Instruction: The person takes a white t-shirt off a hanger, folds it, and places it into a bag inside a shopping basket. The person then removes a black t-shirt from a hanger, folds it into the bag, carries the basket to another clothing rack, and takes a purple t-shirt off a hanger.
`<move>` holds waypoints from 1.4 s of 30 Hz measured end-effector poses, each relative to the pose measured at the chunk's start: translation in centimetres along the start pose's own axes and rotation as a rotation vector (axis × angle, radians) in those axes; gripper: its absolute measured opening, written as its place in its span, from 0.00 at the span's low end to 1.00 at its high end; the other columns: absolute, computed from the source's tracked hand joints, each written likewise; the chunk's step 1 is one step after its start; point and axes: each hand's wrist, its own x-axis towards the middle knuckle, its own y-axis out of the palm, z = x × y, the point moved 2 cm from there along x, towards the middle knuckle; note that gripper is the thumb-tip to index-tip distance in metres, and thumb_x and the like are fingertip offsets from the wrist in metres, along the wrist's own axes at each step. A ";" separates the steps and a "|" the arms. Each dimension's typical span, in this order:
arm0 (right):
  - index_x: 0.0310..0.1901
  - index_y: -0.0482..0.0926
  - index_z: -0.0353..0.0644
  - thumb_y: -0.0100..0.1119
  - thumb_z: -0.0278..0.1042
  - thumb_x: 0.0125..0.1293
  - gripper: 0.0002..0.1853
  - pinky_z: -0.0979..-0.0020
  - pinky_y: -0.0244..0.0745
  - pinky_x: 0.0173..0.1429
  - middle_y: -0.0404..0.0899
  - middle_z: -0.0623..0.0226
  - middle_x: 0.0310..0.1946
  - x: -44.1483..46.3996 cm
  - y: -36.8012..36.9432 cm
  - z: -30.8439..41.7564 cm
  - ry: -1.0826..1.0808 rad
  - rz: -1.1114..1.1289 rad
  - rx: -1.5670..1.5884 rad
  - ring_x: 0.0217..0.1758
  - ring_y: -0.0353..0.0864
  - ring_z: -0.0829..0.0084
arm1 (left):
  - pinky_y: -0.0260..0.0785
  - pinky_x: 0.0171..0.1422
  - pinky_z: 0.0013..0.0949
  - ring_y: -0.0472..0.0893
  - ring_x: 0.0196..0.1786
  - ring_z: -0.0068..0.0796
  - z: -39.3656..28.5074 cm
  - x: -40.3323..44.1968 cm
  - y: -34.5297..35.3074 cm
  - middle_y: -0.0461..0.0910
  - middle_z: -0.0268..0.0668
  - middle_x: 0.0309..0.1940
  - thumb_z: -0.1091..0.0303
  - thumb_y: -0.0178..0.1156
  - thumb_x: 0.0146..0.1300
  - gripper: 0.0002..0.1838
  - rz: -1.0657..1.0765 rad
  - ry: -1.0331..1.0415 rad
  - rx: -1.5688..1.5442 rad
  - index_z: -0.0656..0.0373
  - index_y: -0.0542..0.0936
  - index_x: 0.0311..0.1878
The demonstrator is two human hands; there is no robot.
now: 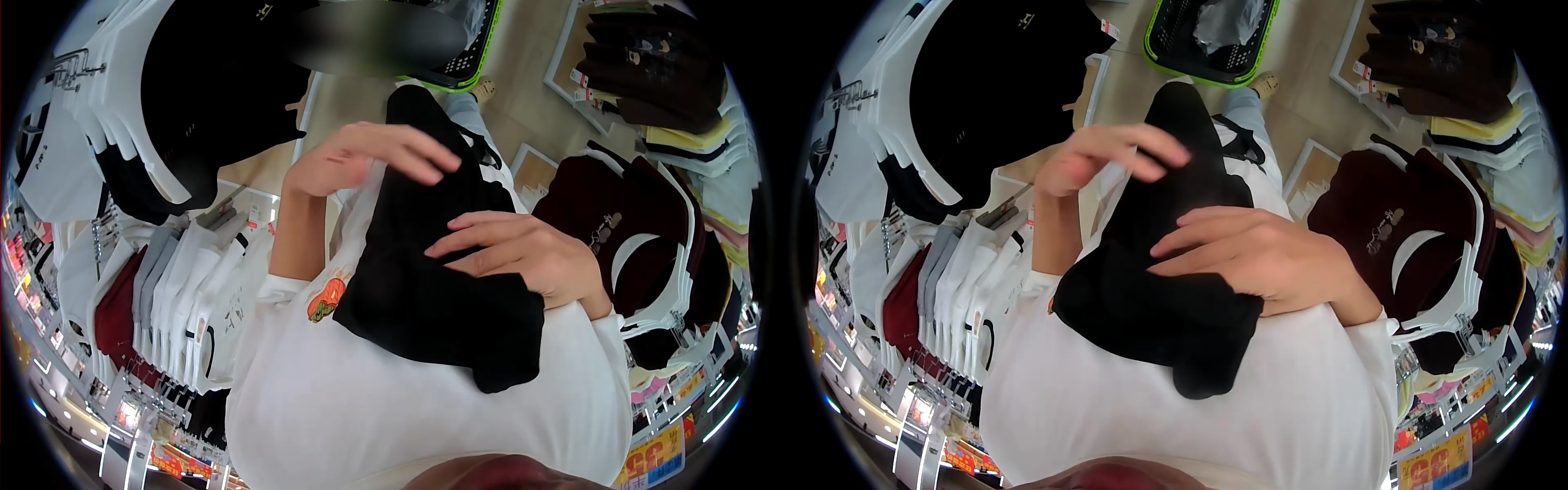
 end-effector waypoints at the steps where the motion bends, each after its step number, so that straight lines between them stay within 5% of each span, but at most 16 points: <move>1: 0.49 0.79 0.26 0.60 0.34 0.62 0.19 0.48 0.74 0.59 0.79 0.46 0.55 0.2 0.2 0.3 -0.004 -0.004 -0.016 0.56 0.78 0.41 | 0.67 0.68 0.42 0.76 0.63 0.45 0.8 0.3 0.4 0.77 0.49 0.62 0.51 0.54 0.73 0.25 -0.019 -0.128 0.095 0.63 0.81 0.59; 6: 0.51 0.78 0.25 0.58 0.30 0.59 0.20 0.51 0.77 0.57 0.80 0.47 0.55 0.0 1.0 0.4 -0.034 -0.027 -0.077 0.56 0.78 0.44 | 0.56 0.76 0.41 0.65 0.74 0.39 5.2 -0.5 0.4 0.75 0.39 0.66 0.62 0.57 0.71 0.21 -0.011 -0.496 0.448 0.58 0.78 0.63; 11: 0.53 0.78 0.24 0.58 0.29 0.57 0.22 0.54 0.78 0.56 0.80 0.47 0.54 0.0 1.7 0.2 -0.021 -0.089 -0.016 0.56 0.79 0.47 | 0.67 0.59 0.36 0.78 0.50 0.35 7.9 1.8 0.2 0.82 0.35 0.43 0.66 0.60 0.67 0.08 0.048 -0.485 0.434 0.60 0.82 0.42; 14: 0.54 0.78 0.25 0.58 0.29 0.58 0.23 0.56 0.79 0.55 0.80 0.48 0.53 -0.1 1.8 0.1 -0.031 -0.111 -0.012 0.56 0.79 0.48 | 0.67 0.50 0.35 0.76 0.41 0.33 7.6 4.0 -0.2 0.80 0.34 0.34 0.69 0.61 0.65 0.05 -0.048 -0.254 0.593 0.61 0.80 0.36; 18: 0.55 0.78 0.25 0.59 0.30 0.59 0.23 0.56 0.79 0.55 0.81 0.48 0.54 -0.8 2.1 0.1 -0.040 -0.133 -0.010 0.56 0.79 0.48 | 0.69 0.58 0.35 0.79 0.50 0.36 9.4 5.4 1.8 0.84 0.36 0.42 0.68 0.63 0.65 0.06 -0.059 -0.209 0.537 0.60 0.83 0.41; 20: 0.54 0.78 0.24 0.59 0.31 0.61 0.22 0.55 0.79 0.55 0.80 0.47 0.54 -1.0 1.9 0.5 -0.011 -0.137 0.017 0.56 0.79 0.46 | 0.63 0.71 0.38 0.75 0.65 0.39 9.3 4.7 3.3 0.80 0.40 0.59 0.62 0.60 0.71 0.16 -0.040 -0.385 0.436 0.58 0.81 0.57; 24: 0.51 0.78 0.23 0.58 0.33 0.66 0.19 0.51 0.77 0.57 0.81 0.46 0.55 -2.0 1.2 1.0 -0.022 -0.217 0.070 0.55 0.79 0.43 | 0.54 0.77 0.37 0.64 0.75 0.38 7.3 1.1 2.0 0.70 0.43 0.70 0.56 0.52 0.75 0.25 -0.430 -0.382 0.372 0.58 0.70 0.69; 28: 0.49 0.79 0.23 0.57 0.36 0.69 0.19 0.48 0.75 0.59 0.82 0.45 0.53 -2.9 1.1 1.0 -0.018 -0.222 0.096 0.56 0.81 0.42 | 0.51 0.79 0.42 0.62 0.77 0.43 5.8 -0.7 5.3 0.67 0.44 0.72 0.52 0.48 0.76 0.28 -0.100 -0.572 0.353 0.58 0.69 0.71; 36: 0.48 0.81 0.23 0.53 0.35 0.70 0.19 0.49 0.75 0.62 0.83 0.46 0.51 -2.1 0.6 1.5 -0.078 -0.199 0.215 0.57 0.81 0.44 | 0.50 0.80 0.41 0.57 0.79 0.42 7.4 2.4 2.9 0.65 0.42 0.74 0.46 0.46 0.76 0.29 -0.015 -0.549 0.411 0.57 0.72 0.70; 40: 0.47 0.83 0.24 0.53 0.32 0.69 0.17 0.50 0.75 0.64 0.84 0.47 0.50 -1.2 -0.5 2.4 -0.066 -0.142 0.219 0.57 0.82 0.47 | 0.39 0.83 0.42 0.50 0.81 0.42 11.1 3.6 4.3 0.58 0.38 0.78 0.45 0.43 0.77 0.31 0.234 -0.686 0.160 0.51 0.66 0.74; 42: 0.50 0.82 0.26 0.55 0.31 0.67 0.17 0.54 0.75 0.65 0.84 0.51 0.51 -1.5 -1.2 2.5 -0.036 -0.318 0.225 0.59 0.82 0.53 | 0.38 0.83 0.41 0.50 0.81 0.42 12.5 3.0 3.7 0.56 0.39 0.78 0.40 0.39 0.76 0.34 0.222 -0.730 0.162 0.51 0.64 0.76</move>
